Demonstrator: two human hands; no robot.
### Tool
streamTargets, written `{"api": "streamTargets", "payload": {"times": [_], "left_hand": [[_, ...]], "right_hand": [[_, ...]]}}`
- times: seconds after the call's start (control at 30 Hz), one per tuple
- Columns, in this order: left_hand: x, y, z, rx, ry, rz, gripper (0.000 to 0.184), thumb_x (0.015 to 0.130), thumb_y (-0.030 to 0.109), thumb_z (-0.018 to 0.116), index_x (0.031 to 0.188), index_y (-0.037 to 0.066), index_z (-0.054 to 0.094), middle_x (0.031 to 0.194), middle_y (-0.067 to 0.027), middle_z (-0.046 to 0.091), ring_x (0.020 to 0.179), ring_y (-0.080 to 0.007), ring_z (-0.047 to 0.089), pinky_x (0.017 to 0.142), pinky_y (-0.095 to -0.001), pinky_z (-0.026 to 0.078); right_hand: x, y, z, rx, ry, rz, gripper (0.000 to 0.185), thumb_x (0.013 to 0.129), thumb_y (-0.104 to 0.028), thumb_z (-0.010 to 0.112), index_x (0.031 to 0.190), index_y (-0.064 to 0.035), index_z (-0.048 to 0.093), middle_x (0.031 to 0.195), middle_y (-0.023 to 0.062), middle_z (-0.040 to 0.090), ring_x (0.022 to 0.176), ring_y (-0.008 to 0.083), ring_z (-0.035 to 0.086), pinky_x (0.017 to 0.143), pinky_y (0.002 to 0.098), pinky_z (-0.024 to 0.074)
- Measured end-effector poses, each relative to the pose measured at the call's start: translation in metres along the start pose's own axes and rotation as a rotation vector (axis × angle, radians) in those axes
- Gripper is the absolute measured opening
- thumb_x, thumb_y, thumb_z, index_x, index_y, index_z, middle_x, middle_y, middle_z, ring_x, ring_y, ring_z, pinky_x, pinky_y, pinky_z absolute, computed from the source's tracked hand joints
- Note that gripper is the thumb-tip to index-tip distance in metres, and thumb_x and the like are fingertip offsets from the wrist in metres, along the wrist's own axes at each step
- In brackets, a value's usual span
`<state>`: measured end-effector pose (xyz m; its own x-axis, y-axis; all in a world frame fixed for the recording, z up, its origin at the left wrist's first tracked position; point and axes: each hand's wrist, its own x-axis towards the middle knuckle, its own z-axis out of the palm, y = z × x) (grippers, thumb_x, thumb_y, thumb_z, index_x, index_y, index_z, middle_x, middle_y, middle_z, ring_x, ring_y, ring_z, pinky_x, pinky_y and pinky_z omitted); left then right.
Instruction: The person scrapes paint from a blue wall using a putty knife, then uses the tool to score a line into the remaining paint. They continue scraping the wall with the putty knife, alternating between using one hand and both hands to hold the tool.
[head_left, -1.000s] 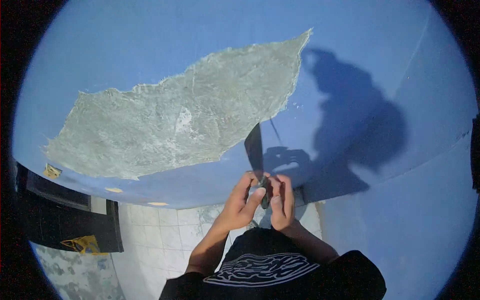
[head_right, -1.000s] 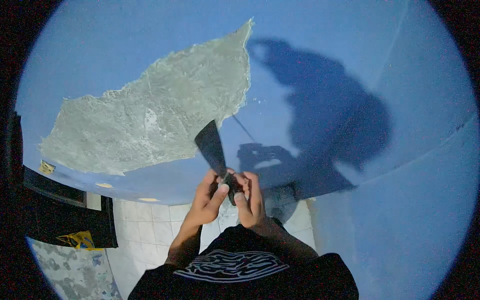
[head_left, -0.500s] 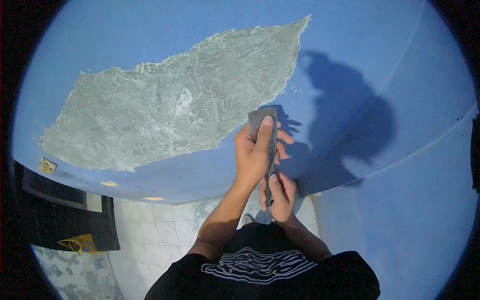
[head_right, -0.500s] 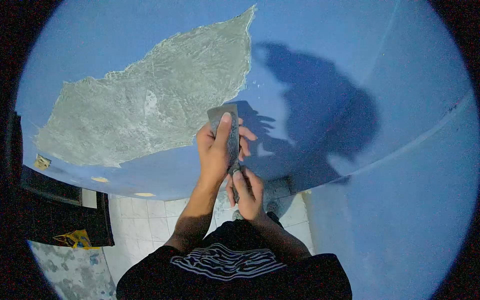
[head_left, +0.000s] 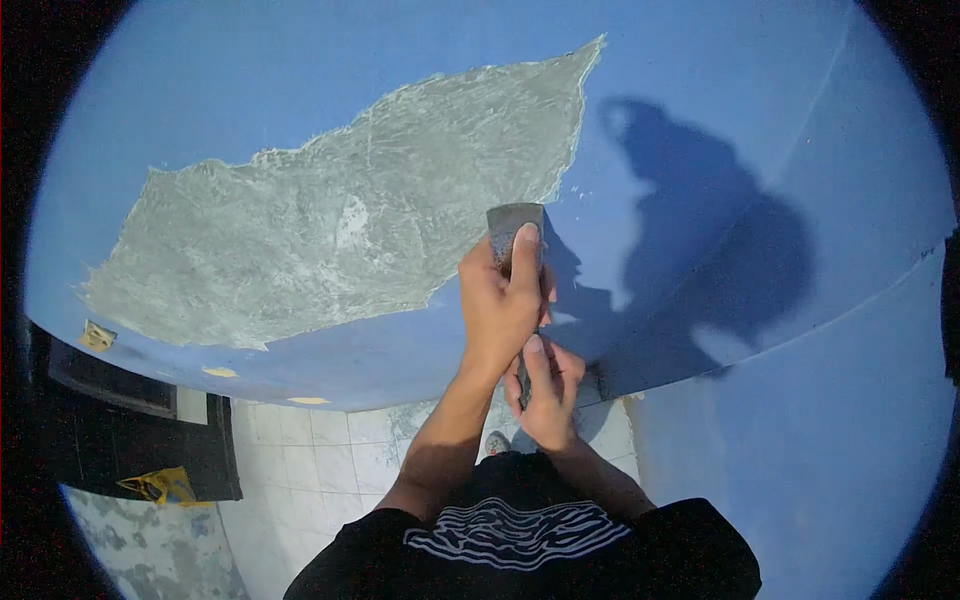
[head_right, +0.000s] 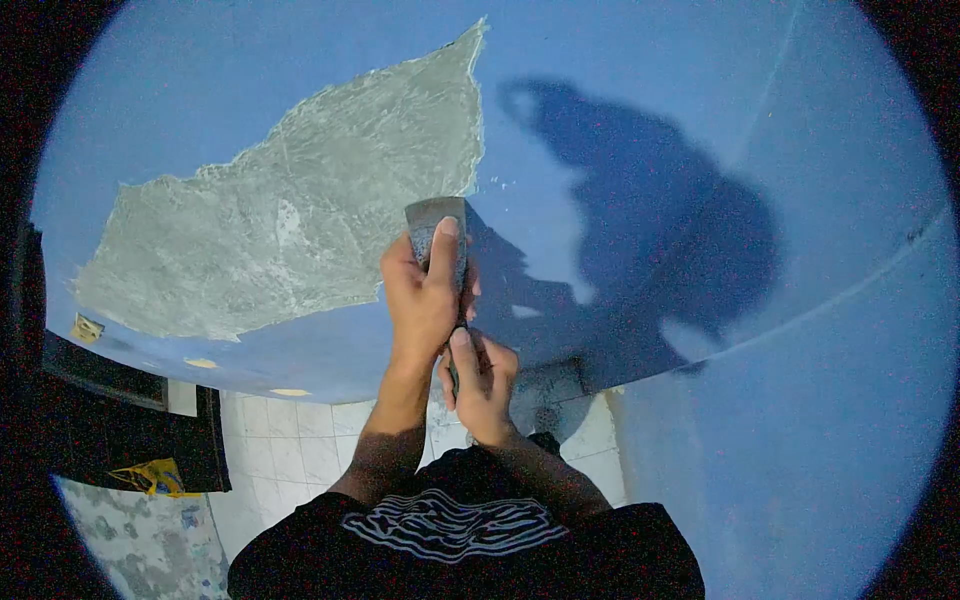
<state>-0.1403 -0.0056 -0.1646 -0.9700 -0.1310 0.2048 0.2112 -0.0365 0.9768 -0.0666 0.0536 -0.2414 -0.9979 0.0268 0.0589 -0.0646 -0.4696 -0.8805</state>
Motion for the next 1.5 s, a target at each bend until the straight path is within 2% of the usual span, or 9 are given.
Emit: {"api": "streamTargets", "payload": {"times": [0.33, 0.4, 0.53, 1.07, 1.1, 1.13, 1.2, 1.37, 1.5], "left_hand": [[0.002, -0.01, 0.003, 0.135, 0.147, 0.121, 0.027, 0.096, 0.017, 0.055, 0.075, 0.0, 0.056, 0.052, -0.0012, 0.054, 0.045, -0.0061, 0.049, 0.041, -0.0249, 0.035], [0.008, -0.009, 0.006, 0.182, 0.128, 0.172, 0.027, 0.097, 0.019, 0.056, 0.077, 0.001, 0.055, 0.054, -0.0008, 0.053, 0.044, -0.006, 0.047, 0.039, -0.0242, 0.034], [0.003, -0.014, -0.001, 0.208, 0.109, 0.149, 0.027, 0.097, 0.021, 0.057, 0.078, 0.002, 0.055, 0.055, 0.0001, 0.053, 0.044, -0.0053, 0.046, 0.039, -0.0234, 0.034], [0.012, -0.008, 0.0, 0.336, 0.06, 0.333, 0.028, 0.097, 0.019, 0.055, 0.075, 0.002, 0.054, 0.053, -0.0007, 0.053, 0.045, -0.0071, 0.048, 0.041, -0.025, 0.034], [0.012, -0.011, -0.004, 0.307, 0.053, 0.274, 0.028, 0.097, 0.019, 0.056, 0.075, 0.001, 0.054, 0.054, -0.0014, 0.054, 0.046, -0.0075, 0.049, 0.041, -0.0254, 0.035], [0.01, -0.013, -0.005, 0.276, 0.048, 0.214, 0.027, 0.096, 0.018, 0.057, 0.076, 0.0, 0.055, 0.054, -0.0021, 0.055, 0.046, -0.0079, 0.05, 0.042, -0.0258, 0.036], [0.011, -0.004, 0.001, 0.28, 0.059, 0.244, 0.023, 0.094, 0.016, 0.056, 0.08, -0.001, 0.058, 0.055, -0.0058, 0.056, 0.047, -0.0099, 0.05, 0.044, -0.0287, 0.037], [0.01, -0.003, 0.001, 0.245, 0.045, 0.203, 0.019, 0.092, 0.014, 0.056, 0.084, -0.002, 0.061, 0.056, -0.0105, 0.056, 0.049, -0.0126, 0.05, 0.047, -0.0318, 0.039], [0.017, -0.008, 0.002, 0.29, 0.041, 0.303, 0.027, 0.096, 0.018, 0.057, 0.075, 0.0, 0.056, 0.053, -0.0012, 0.053, 0.046, -0.0074, 0.048, 0.042, -0.0257, 0.036]], "right_hand": [[0.01, 0.003, -0.003, 0.096, -0.056, -0.024, 0.039, 0.101, -0.024, 0.048, 0.071, 0.0004, 0.052, 0.051, 0.0047, 0.048, 0.037, 0.0102, 0.041, 0.036, 0.0271, 0.0286], [0.015, -0.001, -0.006, -0.316, 0.009, -0.399, 0.038, 0.102, -0.023, 0.047, 0.072, 0.0003, 0.053, 0.051, 0.0041, 0.048, 0.036, 0.0102, 0.04, 0.036, 0.0273, 0.0283], [0.004, 0.016, -0.002, 0.173, -0.069, -0.039, 0.039, 0.102, -0.023, 0.046, 0.071, -0.0004, 0.053, 0.051, 0.0042, 0.048, 0.035, 0.0102, 0.039, 0.035, 0.0274, 0.0281], [0.01, 0.014, 0.004, 0.227, 0.006, 0.038, 0.043, 0.101, -0.028, 0.047, 0.067, -0.0026, 0.049, 0.049, 0.0051, 0.047, 0.035, 0.0114, 0.039, 0.036, 0.0276, 0.0285], [0.007, 0.005, 0.009, -0.395, 0.107, -0.257, 0.044, 0.101, -0.029, 0.048, 0.066, -0.0028, 0.049, 0.049, 0.0049, 0.047, 0.035, 0.011, 0.039, 0.036, 0.0272, 0.0281], [0.003, 0.007, 0.011, -0.397, 0.107, -0.254, 0.044, 0.101, -0.029, 0.048, 0.066, -0.0028, 0.049, 0.049, 0.0049, 0.047, 0.035, 0.011, 0.039, 0.036, 0.0272, 0.0281], [0.002, 0.012, 0.016, 0.286, 0.097, 0.102, 0.045, 0.1, -0.03, 0.05, 0.064, -0.0034, 0.049, 0.049, 0.0041, 0.047, 0.036, 0.0108, 0.04, 0.036, 0.0263, 0.028], [0.0, 0.013, 0.005, 0.192, -0.04, 0.019, 0.035, 0.102, -0.027, 0.043, 0.077, -0.0043, 0.052, 0.054, 0.003, 0.047, 0.04, 0.0118, 0.043, 0.038, 0.0247, 0.0331], [0.005, 0.013, 0.007, 0.161, 0.077, 0.014, 0.039, 0.102, -0.031, 0.044, 0.073, -0.0061, 0.051, 0.052, 0.0026, 0.043, 0.038, 0.0122, 0.04, 0.036, 0.0255, 0.031]]}}
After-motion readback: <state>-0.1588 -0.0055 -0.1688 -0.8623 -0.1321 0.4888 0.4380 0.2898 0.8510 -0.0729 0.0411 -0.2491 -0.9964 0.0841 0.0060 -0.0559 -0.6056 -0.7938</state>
